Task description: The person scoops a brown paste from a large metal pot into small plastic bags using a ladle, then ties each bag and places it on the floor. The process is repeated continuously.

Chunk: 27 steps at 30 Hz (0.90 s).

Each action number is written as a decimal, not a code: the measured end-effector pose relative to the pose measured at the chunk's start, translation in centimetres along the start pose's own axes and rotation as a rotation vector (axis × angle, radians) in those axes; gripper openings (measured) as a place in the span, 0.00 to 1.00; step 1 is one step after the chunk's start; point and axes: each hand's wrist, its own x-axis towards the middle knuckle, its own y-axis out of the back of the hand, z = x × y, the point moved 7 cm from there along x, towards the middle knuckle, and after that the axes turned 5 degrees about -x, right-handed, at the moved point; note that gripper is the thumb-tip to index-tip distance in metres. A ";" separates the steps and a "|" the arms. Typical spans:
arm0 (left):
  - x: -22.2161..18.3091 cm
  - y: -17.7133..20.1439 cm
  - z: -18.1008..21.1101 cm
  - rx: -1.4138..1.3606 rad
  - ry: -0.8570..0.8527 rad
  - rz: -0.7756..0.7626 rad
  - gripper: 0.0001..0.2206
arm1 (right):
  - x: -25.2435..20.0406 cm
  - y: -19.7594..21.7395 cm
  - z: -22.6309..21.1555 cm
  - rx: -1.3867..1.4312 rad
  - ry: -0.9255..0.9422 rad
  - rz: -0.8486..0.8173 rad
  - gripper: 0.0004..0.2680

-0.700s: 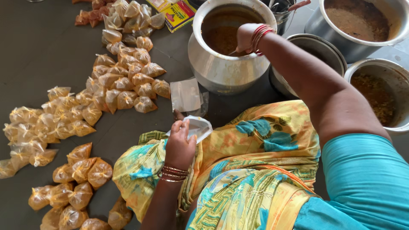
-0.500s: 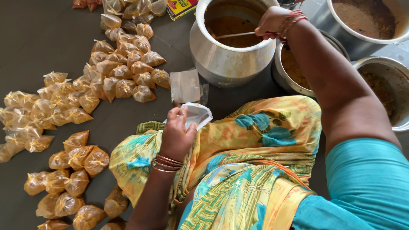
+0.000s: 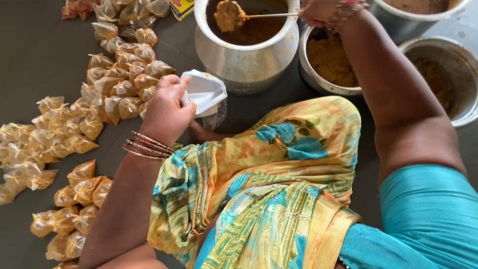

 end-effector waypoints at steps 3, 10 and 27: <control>-0.1 0.1 1.3 -0.023 0.060 -0.024 0.24 | 1.1 -3.1 -2.3 -0.207 0.042 -0.011 0.10; -3.1 0.7 2.4 -0.079 0.105 -0.029 0.24 | 4.9 -11.9 -9.1 -0.465 0.038 -0.180 0.11; 4.5 0.4 -5.3 -0.732 0.486 -0.143 0.28 | 0.3 -2.6 1.1 0.327 0.013 -0.254 0.11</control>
